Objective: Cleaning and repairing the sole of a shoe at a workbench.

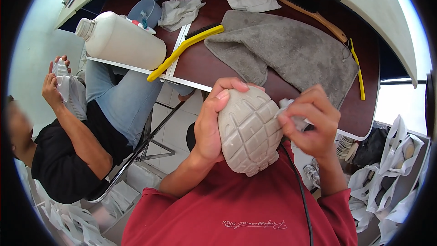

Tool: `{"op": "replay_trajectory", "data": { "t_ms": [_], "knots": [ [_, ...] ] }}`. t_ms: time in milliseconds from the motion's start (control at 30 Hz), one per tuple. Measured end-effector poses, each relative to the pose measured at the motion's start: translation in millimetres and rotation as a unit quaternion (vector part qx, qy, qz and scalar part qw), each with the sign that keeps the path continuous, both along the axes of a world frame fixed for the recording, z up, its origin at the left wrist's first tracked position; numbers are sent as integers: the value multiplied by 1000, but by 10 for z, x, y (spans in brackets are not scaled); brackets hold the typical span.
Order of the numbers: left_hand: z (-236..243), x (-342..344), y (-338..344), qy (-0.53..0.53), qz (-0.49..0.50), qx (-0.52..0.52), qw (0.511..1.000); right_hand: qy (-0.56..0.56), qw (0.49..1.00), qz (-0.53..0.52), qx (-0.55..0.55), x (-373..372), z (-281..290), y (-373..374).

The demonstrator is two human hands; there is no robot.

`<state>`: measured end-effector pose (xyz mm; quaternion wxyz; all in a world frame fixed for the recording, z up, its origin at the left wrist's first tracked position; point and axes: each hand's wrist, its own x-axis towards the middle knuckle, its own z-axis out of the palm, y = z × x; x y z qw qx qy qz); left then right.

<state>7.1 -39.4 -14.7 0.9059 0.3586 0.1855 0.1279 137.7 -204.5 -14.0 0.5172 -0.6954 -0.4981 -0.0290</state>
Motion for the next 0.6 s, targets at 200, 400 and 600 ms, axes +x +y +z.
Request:
{"op": "replay_trajectory", "data": {
  "t_ms": [200,400,600],
  "knots": [
    [51,12,11,-7,1,19,1000,42,997,-66,-20,-65,-182,-63],
    [49,-45,-3,-38,10,-10,999,128,988,-89,-2,28,-133,-185],
    [123,-48,-88,-27,14,90,996,71,997,-32,22,-17,-75,-26]
  ]
}}
